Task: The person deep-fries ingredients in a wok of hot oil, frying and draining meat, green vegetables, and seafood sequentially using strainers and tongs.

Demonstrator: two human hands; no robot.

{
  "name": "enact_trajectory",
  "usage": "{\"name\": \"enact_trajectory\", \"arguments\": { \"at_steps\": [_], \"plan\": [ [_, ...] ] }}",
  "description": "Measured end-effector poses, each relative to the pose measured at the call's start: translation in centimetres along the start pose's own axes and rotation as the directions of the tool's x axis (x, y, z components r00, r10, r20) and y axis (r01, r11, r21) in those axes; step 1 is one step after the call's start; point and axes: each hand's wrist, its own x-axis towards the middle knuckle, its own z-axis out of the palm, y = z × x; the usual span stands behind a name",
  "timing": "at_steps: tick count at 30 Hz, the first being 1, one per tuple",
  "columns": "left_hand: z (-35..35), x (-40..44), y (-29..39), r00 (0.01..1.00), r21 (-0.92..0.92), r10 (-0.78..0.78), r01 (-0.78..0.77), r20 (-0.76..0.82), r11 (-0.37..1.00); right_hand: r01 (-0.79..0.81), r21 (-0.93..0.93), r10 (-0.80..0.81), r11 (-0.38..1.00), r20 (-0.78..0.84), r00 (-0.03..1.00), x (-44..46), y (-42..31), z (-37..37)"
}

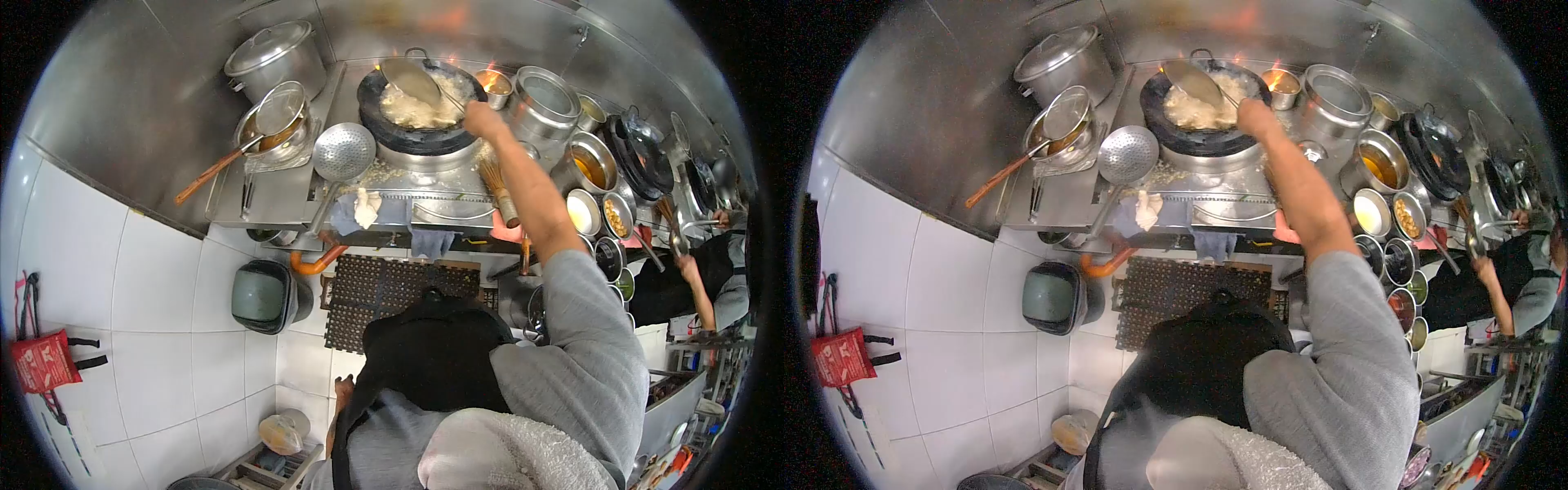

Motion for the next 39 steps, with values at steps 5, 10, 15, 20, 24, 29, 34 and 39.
{"name": "enact_trajectory", "arguments": {
  "at_steps": [5, 10, 15, 20, 24, 29, 34, 39],
  "plan": [
    [-0.4, -0.8, 3.2, 0.994, -0.232, -0.064, 0.044, -0.083, 0.972, 0.127, -0.208, -0.095, 0.970, 0.158, 0.983, -4.3, -2.7, -10.9],
    [0.7, -0.8, 4.7, 0.998, -0.141, -0.062, 0.064, 0.024, 0.988, 0.105, -0.151, -0.082, 0.983, 0.154, 0.985, -0.3, -1.8, -3.8],
    [2.9, 1.5, 9.6, 0.997, -0.083, 0.032, -0.025, 0.077, 0.996, 0.023, -0.007, -0.022, 1.000, 0.122, 0.992, 1.1, 1.7, -3.2],
    [9.8, 3.6, 18.2, 0.950, -0.051, 0.188, -0.181, 0.250, 0.982, -0.148, 0.168, 0.143, 0.975, 0.041, 0.989, 0.6, 4.7, -0.6],
    [18.8, 3.8, 24.0, 0.800, -0.146, 0.294, -0.256, 0.522, 0.956, -0.352, 0.364, 0.274, 0.862, 0.249, 0.929, -2.8, 2.8, -9.6],
    [31.3, -2.3, 34.6, 0.802, -0.121, 0.276, -0.250, 0.531, 0.961, -0.171, 0.131, 0.190, 0.977, -0.157, 0.969, 3.4, 6.5, -2.6],
    [37.5, 0.7, 34.0, 0.730, -0.004, 0.068, -0.090, 0.680, 0.996, -0.101, 0.020, 0.102, 0.995, -0.059, 0.993, 5.4, 2.7, 2.9],
    [32.7, -0.7, 28.9, 0.799, 0.648, 0.181, -0.578, 0.574, 0.496, -0.061, -0.217, 0.079, 0.974, 0.073, 0.994, 0.3, 3.7, 8.3]
  ]
}}
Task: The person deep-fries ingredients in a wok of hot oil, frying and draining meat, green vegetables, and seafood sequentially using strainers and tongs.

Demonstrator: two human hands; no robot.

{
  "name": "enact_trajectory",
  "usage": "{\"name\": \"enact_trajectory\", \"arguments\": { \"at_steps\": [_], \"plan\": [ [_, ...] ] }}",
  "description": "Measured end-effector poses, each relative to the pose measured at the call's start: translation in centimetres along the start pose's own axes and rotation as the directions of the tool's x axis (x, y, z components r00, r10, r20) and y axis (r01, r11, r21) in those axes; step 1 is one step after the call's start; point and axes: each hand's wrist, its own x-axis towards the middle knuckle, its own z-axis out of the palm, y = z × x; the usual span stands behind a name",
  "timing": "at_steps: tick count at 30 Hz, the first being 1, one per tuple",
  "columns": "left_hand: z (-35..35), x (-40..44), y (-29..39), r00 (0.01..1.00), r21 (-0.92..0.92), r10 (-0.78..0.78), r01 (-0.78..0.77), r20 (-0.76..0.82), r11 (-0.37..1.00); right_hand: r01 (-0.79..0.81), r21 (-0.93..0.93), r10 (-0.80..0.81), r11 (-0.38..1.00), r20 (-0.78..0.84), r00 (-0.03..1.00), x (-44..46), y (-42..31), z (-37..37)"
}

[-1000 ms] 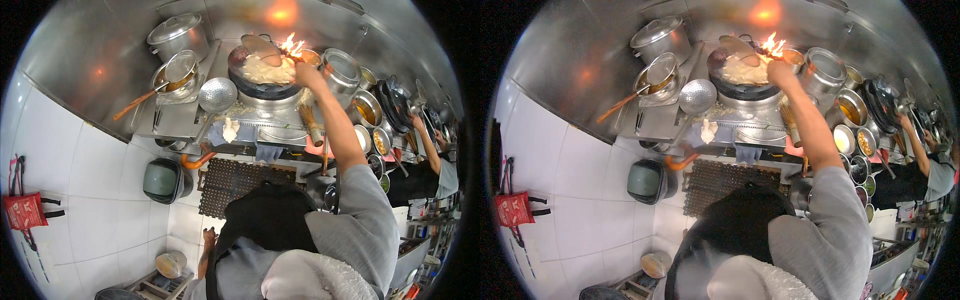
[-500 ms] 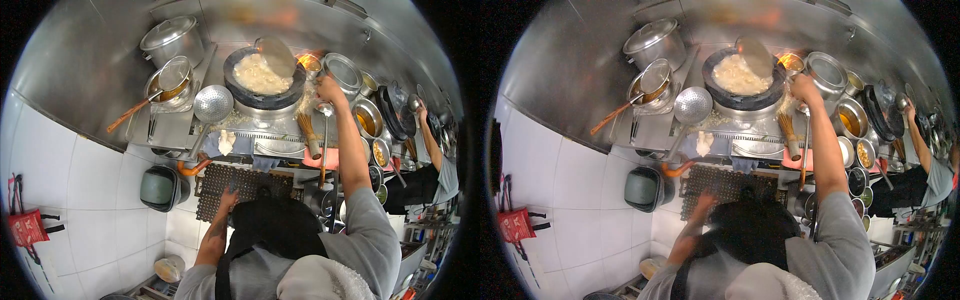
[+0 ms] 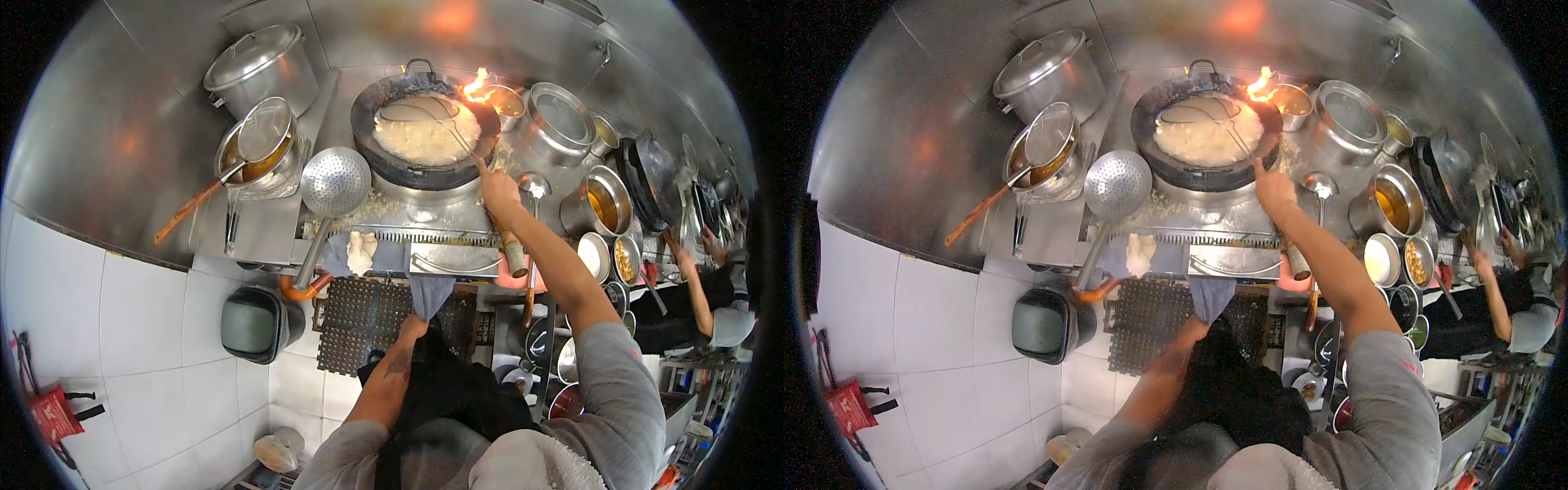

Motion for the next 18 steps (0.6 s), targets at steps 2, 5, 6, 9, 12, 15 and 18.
{"name": "enact_trajectory", "arguments": {
  "at_steps": [2, 5, 6, 9, 12, 15, 18],
  "plan": [
    [0.2, -1.8, -1.9, 1.000, 0.172, 0.009, -0.006, -0.016, 0.985, 0.118, 0.132, -0.080, 0.984, -0.265, 0.961, -3.7, 0.3, -1.1],
    [-0.4, -3.3, -3.0, 0.996, 0.278, 0.053, -0.069, 0.066, 0.958, 0.306, 0.411, -0.037, 0.859, -0.545, 0.838, -12.2, -1.7, -3.2],
    [-0.5, -3.7, -3.6, 0.996, 0.295, 0.050, -0.071, 0.076, 0.953, 0.200, 0.463, -0.042, 0.864, -0.330, 0.943, -15.3, -1.7, -0.8],
    [-1.5, -4.7, -3.0, 0.960, -0.411, 0.257, -0.191, 0.111, 0.891, -0.087, 0.508, -0.124, 0.857, 0.367, 0.922, -25.4, -4.3, 7.8],
    [-4.2, -8.7, 0.7, 0.919, -0.791, 0.126, 0.245, 0.374, 0.561, -0.803, 0.593, -0.118, 0.056, 0.803, 0.585, -28.9, -7.9, 16.9],
    [-6.2, -11.3, 1.5, 0.928, -0.790, 0.250, 0.072, 0.277, 0.609, -0.475, 0.664, 0.124, 0.577, 0.503, 0.855, -29.3, -9.1, 21.9],
    [-7.3, -12.8, 1.1, 0.910, -0.765, 0.247, 0.109, 0.334, 0.634, -0.427, 0.716, 0.204, 0.552, 0.381, 0.902, -27.0, -10.4, 17.2]
  ]
}}
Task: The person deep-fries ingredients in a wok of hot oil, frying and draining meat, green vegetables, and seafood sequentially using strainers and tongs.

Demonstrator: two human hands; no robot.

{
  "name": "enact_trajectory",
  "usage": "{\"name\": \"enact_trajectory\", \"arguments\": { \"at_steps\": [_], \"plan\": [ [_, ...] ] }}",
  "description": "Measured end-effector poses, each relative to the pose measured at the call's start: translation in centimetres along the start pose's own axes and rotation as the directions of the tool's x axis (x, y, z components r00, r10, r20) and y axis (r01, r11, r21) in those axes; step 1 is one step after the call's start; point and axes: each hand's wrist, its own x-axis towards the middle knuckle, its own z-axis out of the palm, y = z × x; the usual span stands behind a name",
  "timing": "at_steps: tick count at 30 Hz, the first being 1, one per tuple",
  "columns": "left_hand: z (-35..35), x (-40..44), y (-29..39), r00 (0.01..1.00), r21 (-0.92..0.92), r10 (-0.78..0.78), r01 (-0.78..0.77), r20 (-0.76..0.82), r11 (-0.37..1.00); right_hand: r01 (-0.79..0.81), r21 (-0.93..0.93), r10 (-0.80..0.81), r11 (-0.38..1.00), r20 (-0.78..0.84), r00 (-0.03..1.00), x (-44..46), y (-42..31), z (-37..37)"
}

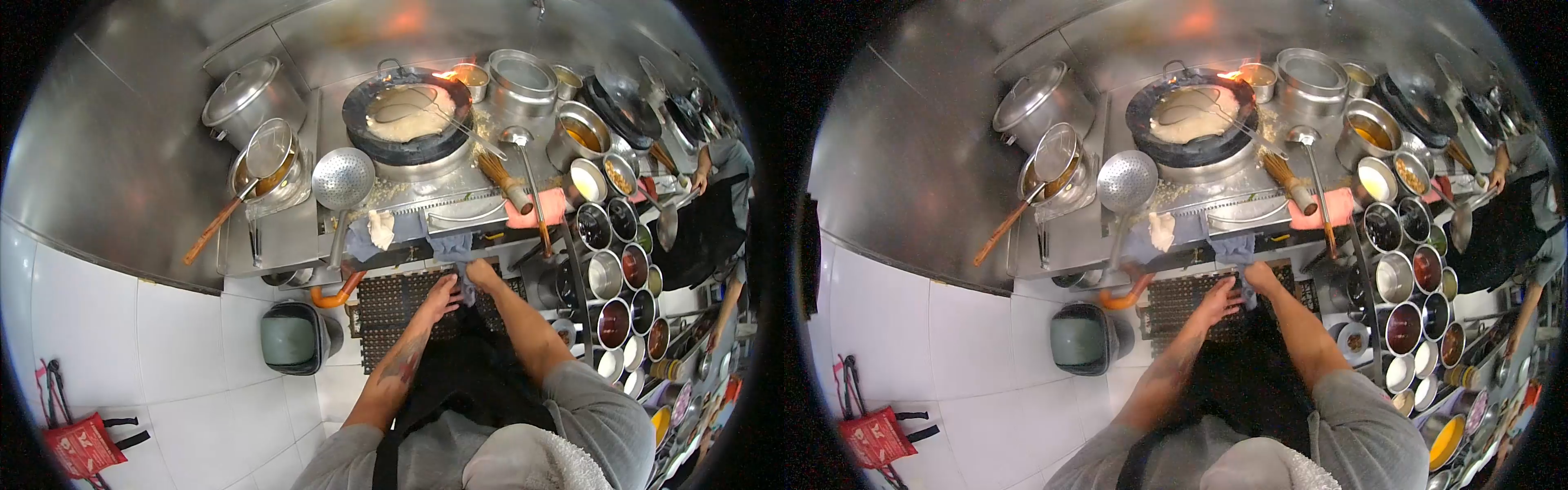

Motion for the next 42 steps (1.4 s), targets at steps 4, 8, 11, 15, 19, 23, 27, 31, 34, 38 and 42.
{"name": "enact_trajectory", "arguments": {
  "at_steps": [4, 8, 11, 15, 19, 23, 27, 31, 34, 38, 42],
  "plan": [
    [-1.1, 4.8, -0.7, 0.963, -0.073, 0.250, -0.243, 0.104, 0.967, -0.480, 0.585, 0.237, 0.654, 0.444, 0.864, -2.1, -3.7, -0.7],
    [0.7, 2.5, 0.6, 0.873, 0.413, 0.476, -0.396, -0.109, 0.821, -0.516, 0.745, 0.316, 0.423, 0.412, 0.854, -5.3, -5.0, -1.3],
    [2.7, 0.5, 1.3, 0.847, 0.927, 0.529, -0.229, 0.040, 0.296, -0.420, 0.799, 0.254, 0.430, 0.339, 0.906, 2.5, 3.5, 5.0],
    [3.5, 1.1, 1.4, 0.763, 0.933, 0.641, -0.289, 0.089, 0.215, -0.417, 0.604, 0.437, 0.679, 0.124, 0.891, -0.2, -2.1, 0.7],
    [3.6, -1.5, 1.4, 0.861, 0.848, 0.508, -0.282, 0.018, 0.448, -0.094, 0.243, 0.144, 0.965, -0.195, 0.970, 0.8, -1.3, -3.0],
    [-2.6, -0.1, -3.6, 0.906, 0.826, 0.367, -0.036, -0.211, 0.563, -0.049, -0.174, -0.088, 0.983, -0.698, 0.711, -2.0, -1.0, -12.9],
    [1.9, 3.4, -3.6, 0.931, 0.803, 0.363, -0.188, -0.037, 0.566, -0.360, 0.065, 0.356, 0.931, -0.387, 0.851, 2.4, 6.7, -17.7],
    [15.0, 6.4, 5.0, 0.805, 0.848, 0.561, -0.425, 0.194, 0.317, -0.121, 0.573, 0.269, 0.811, -0.181, 0.946, 3.4, 3.3, -23.4],
    [22.8, 9.5, 11.6, 0.647, 0.930, 0.714, -0.366, 0.268, -0.017, 0.018, 0.945, -0.014, 0.325, -0.014, 1.000, 8.6, 4.5, -29.8],
    [27.2, 17.1, 16.6, 0.873, 0.998, 0.486, -0.065, 0.051, 0.013, -0.031, 0.326, 0.136, 0.945, -0.305, 0.943, 16.3, -0.2, -39.6],
    [24.3, 25.6, 15.5, 0.955, 0.999, 0.296, 0.030, -0.024, -0.016, -0.131, -0.145, 0.034, 0.981, -0.537, 0.843, 24.0, -0.6, -44.0]
  ]
}}
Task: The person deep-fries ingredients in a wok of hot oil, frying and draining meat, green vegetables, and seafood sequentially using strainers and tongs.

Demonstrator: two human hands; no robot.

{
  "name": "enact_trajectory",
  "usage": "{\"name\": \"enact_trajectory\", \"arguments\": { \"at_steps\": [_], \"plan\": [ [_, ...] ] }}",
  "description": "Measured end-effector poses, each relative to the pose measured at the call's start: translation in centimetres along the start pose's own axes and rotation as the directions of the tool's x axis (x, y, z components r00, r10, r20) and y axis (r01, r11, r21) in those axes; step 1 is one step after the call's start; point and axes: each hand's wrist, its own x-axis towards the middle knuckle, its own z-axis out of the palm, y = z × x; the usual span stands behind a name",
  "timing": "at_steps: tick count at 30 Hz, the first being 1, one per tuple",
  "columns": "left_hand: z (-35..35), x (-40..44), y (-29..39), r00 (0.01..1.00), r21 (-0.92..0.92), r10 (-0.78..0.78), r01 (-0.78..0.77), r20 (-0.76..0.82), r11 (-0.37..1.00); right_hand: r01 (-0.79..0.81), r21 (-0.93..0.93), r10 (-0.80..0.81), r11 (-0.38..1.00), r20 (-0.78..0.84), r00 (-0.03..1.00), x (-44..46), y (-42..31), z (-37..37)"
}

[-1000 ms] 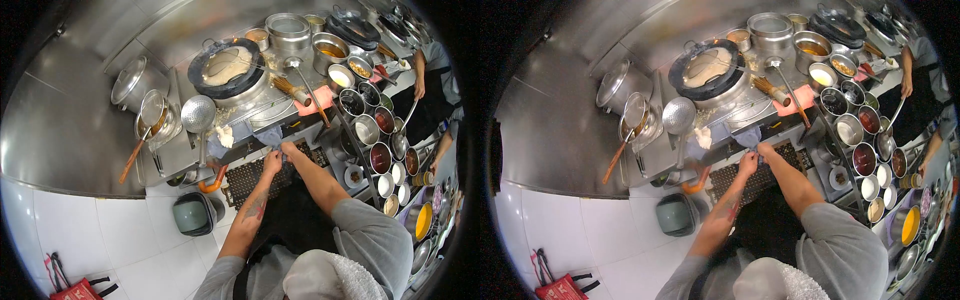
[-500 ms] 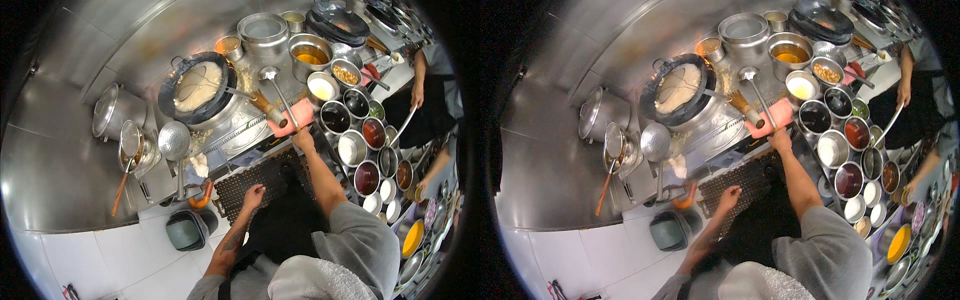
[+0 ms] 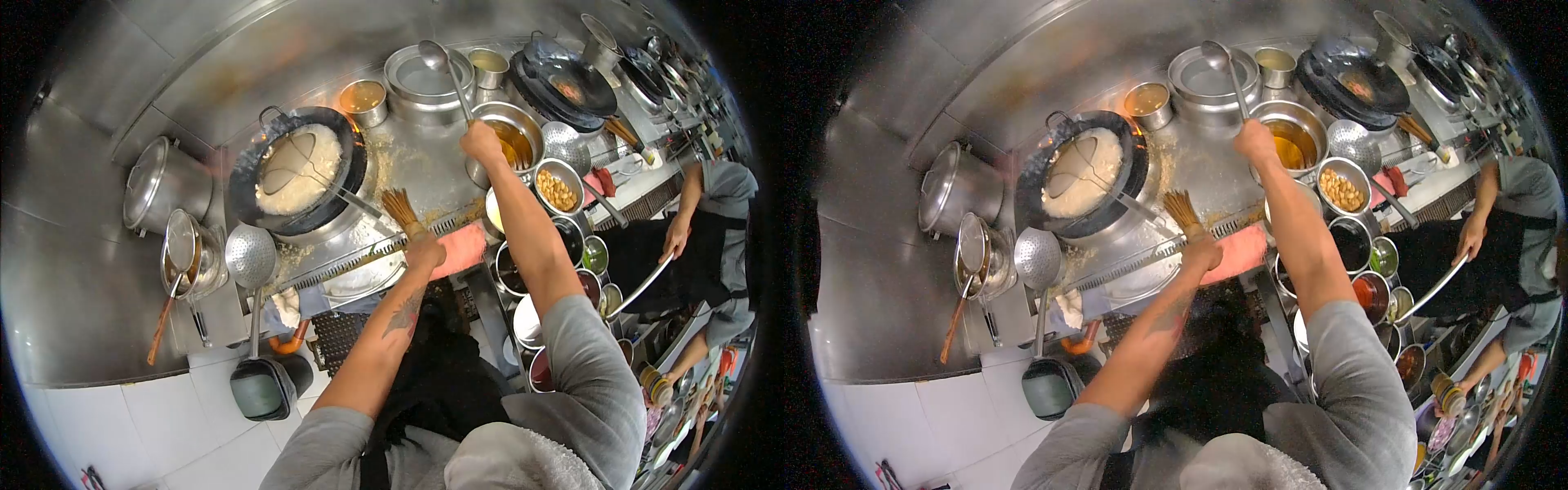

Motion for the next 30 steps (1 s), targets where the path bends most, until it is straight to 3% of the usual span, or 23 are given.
{"name": "enact_trajectory", "arguments": {
  "at_steps": [1, 2, 4, 5, 6, 7, 8, 9, 10, 12, 14, 16, 18, 19, 20, 22, 24, 26, 28, 30],
  "plan": [
    [-0.5, 0.2, 0.4, 0.974, -0.091, -0.096, 0.116, 0.204, 0.989, 0.071, -0.194, -0.101, 0.978, -0.150, 0.983, 1.7, -0.4, 0.3],
    [-0.9, 0.2, 0.3, 0.975, -0.090, -0.103, 0.122, 0.196, 0.988, 0.079, -0.187, -0.108, 0.979, -0.150, 0.983, 3.4, -0.9, 0.4],
    [-1.5, -1.5, 0.4, 0.989, -0.069, -0.052, 0.062, 0.136, 0.996, 0.143, -0.143, -0.140, 0.979, 0.030, 0.990, 5.9, -1.3, 0.5],
    [-1.4, -1.6, -0.3, 0.997, -0.165, 0.008, 0.005, 0.078, 0.986, 0.143, -0.145, -0.139, 0.979, 0.034, 0.990, 7.2, -1.2, 0.3],
    [-2.1, -2.3, -0.5, 0.997, -0.170, 0.008, 0.006, 0.082, 0.985, -0.164, 0.430, 0.011, 0.888, 0.336, 0.942, 8.7, -0.7, 0.2],
    [-3.0, -3.3, -0.6, 0.997, -0.353, 0.043, -0.017, 0.067, 0.935, -0.550, 0.712, -0.047, 0.436, 0.628, 0.777, 9.7, -0.4, 0.1],
    [-3.9, -4.3, -0.8, 0.996, -0.522, 0.076, -0.041, 0.044, 0.852, -0.813, 0.562, -0.285, -0.150, 0.763, 0.580, 10.2, -0.1, 0.3],
    [-3.2, -4.4, -1.7, 0.993, -0.612, 0.114, -0.113, -0.038, 0.783, -0.754, 0.606, -0.163, -0.254, 0.741, 0.651, 6.7, -2.0, -1.3],
    [-3.2, -5.5, -2.0, 0.993, -0.618, 0.113, -0.114, -0.041, 0.778, -0.755, 0.608, -0.163, -0.247, 0.742, 0.650, 5.0, -1.9, -1.3],
    [-4.1, -8.5, -2.1, 0.966, -0.615, 0.182, -0.258, -0.185, 0.745, -0.726, 0.666, -0.208, -0.173, 0.695, 0.688, 2.5, -2.0, -1.2],
    [-4.9, -11.4, -2.2, 0.962, -0.634, 0.231, -0.272, -0.149, 0.724, -0.722, 0.676, -0.179, -0.144, 0.700, 0.691, 0.5, -2.7, -2.3],
    [-5.9, -15.0, -1.7, 0.922, -0.676, 0.359, -0.358, -0.146, 0.644, -0.640, 0.755, -0.121, 0.143, 0.655, 0.746, -0.6, -3.0, -3.2],
    [-4.8, -16.9, -1.8, 0.887, -0.698, 0.413, -0.430, -0.208, 0.572, -0.623, 0.745, -0.071, 0.239, 0.653, 0.754, -2.4, -3.2, -4.3],
    [-4.9, -18.3, -1.7, 0.873, -0.716, 0.452, -0.435, -0.185, 0.547, -0.508, 0.721, -0.017, 0.471, 0.583, 0.812, -4.0, -3.5, -5.1],
    [-4.8, -19.5, -1.7, 0.856, -0.732, 0.491, -0.437, -0.161, 0.523, -0.375, 0.635, 0.014, 0.675, 0.498, 0.867, -5.7, -3.6, -5.7],
    [-4.2, -21.4, -1.9, 0.841, -0.726, 0.518, -0.454, -0.157, 0.517, -0.278, 0.574, -0.011, 0.770, 0.449, 0.894, -9.2, -3.5, -6.8],
    [-4.0, -23.3, -2.1, 0.830, -0.704, 0.530, -0.482, -0.175, 0.522, -0.047, 0.213, -0.014, 0.976, 0.278, 0.961, -13.0, -3.6, -7.8],
    [-3.5, -24.3, -2.7, 0.837, -0.716, 0.534, -0.446, -0.121, 0.537, -0.004, 0.111, -0.024, 0.994, 0.253, 0.967, -15.8, -2.7, -7.8],
    [-3.7, -25.3, -3.1, 0.822, -0.704, 0.555, -0.469, -0.128, 0.533, 0.247, -0.143, -0.254, 0.958, -0.037, 0.966, -17.6, -1.8, -6.7],
    [-4.2, -25.7, -3.2, 0.815, -0.702, 0.571, -0.464, -0.099, 0.540, 0.196, -0.111, -0.201, 0.974, -0.036, 0.979, -17.2, -1.7, -6.0]
  ]
}}
